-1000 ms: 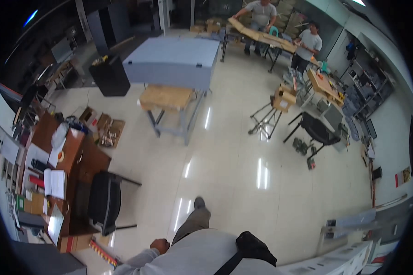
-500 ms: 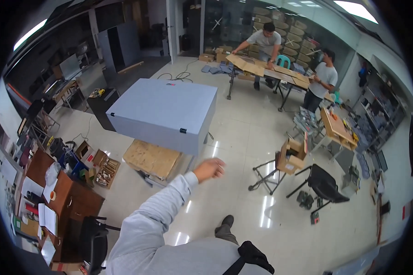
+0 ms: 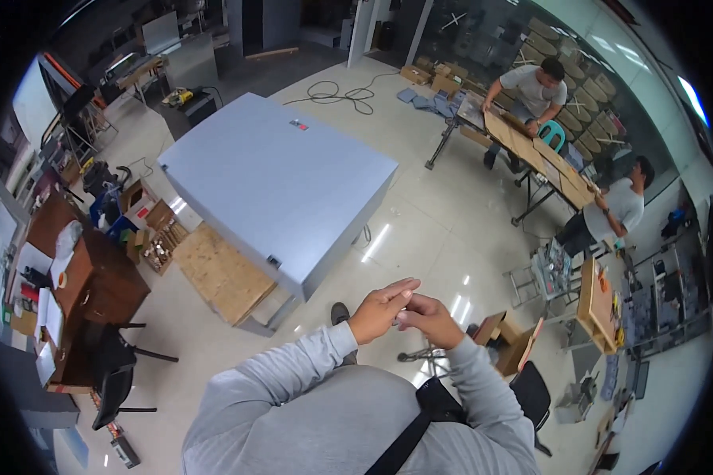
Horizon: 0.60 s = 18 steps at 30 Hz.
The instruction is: The recorder uses a screwdriver to attach hardware components like latches and hinges to a metal enclosure door.
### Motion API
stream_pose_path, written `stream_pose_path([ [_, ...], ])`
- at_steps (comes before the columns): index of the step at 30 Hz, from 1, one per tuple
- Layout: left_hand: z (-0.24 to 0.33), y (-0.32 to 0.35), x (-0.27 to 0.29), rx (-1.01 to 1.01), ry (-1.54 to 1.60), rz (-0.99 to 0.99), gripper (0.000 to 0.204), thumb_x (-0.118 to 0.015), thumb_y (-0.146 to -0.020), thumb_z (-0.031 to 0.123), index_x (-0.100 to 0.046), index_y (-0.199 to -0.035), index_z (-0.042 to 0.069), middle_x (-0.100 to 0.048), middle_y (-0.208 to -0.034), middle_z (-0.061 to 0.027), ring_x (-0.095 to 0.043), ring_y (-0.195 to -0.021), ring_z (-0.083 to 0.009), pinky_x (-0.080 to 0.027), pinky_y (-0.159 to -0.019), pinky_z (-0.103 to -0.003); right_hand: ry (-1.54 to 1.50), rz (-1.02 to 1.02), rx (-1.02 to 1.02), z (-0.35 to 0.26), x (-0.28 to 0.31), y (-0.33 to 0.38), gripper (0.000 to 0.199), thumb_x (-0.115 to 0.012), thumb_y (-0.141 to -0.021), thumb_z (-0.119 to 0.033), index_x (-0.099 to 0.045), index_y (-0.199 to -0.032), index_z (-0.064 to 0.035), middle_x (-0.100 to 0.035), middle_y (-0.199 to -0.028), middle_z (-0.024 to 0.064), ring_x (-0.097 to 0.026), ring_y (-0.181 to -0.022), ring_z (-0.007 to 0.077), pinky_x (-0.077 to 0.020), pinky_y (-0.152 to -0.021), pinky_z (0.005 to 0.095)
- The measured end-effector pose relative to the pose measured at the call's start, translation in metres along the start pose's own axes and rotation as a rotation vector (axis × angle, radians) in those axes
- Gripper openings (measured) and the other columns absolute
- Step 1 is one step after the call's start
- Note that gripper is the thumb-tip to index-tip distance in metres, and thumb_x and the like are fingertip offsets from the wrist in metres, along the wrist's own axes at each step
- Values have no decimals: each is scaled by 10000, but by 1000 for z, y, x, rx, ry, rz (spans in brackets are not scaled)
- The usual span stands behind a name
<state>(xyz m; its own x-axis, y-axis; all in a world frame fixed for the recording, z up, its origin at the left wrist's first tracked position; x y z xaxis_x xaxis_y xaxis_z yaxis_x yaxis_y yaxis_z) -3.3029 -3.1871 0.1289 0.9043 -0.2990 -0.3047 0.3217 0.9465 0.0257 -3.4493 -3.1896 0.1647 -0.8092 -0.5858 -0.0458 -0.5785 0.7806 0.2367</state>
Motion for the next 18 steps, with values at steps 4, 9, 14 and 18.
stream_pose_path([
  [4, 11, -71, 25, 72, 14, 2, 426, -461, -1071, 288, -535, -1417, 52, -601, -879, 2, -508, -755, -81, -492, -670, -267, -14, 60, -11, 0, 49, -75, 223, -603, -978, -175, -639, -1142, -29, -679, -907, 44, -639, -780, 121, -529, -712, 266],
  [9, 32, -175, 66, -524, -896, 195, 454, -624, -960, 303, -584, -1330, 42, -621, -1187, -170, -583, -1108, -274, -458, -952, -409, -38, 98, -139, -17, 127, -126, 190, -591, -979, -172, -647, -1095, -32, -676, -861, 49, -642, -730, 123, -534, -680, 275],
  [14, 39, -265, 116, -252, -1544, 232, 486, -678, -866, 267, -578, -1288, 48, -484, -1422, -190, -391, -1366, -368, -247, -1125, -568, -185, 261, -197, -25, 189, -184, 195, -595, -972, -186, -655, -1067, -26, -671, -813, 68, -653, -694, 150, -544, -627, 269],
  [18, 30, -316, 136, -107, -1724, 38, 447, -687, -788, 272, -639, -1171, 46, -584, -1275, -192, -504, -1234, -348, -274, -1103, -579, -244, 155, -254, -6, 231, -248, 200, -598, -973, -192, -650, -1069, -24, -671, -814, 74, -656, -685, 153, -545, -608, 268],
])
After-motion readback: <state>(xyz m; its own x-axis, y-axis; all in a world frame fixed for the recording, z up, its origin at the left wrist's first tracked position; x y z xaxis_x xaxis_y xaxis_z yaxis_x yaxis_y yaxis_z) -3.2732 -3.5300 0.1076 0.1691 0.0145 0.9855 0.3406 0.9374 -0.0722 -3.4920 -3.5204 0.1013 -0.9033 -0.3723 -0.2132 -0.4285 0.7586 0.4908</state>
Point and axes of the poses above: each hand's wrist, its own y-axis away from the middle knuckle, its own x-axis out of the back of the hand, z = x × y, the point moved 3 cm from there along -y, towards the middle knuckle
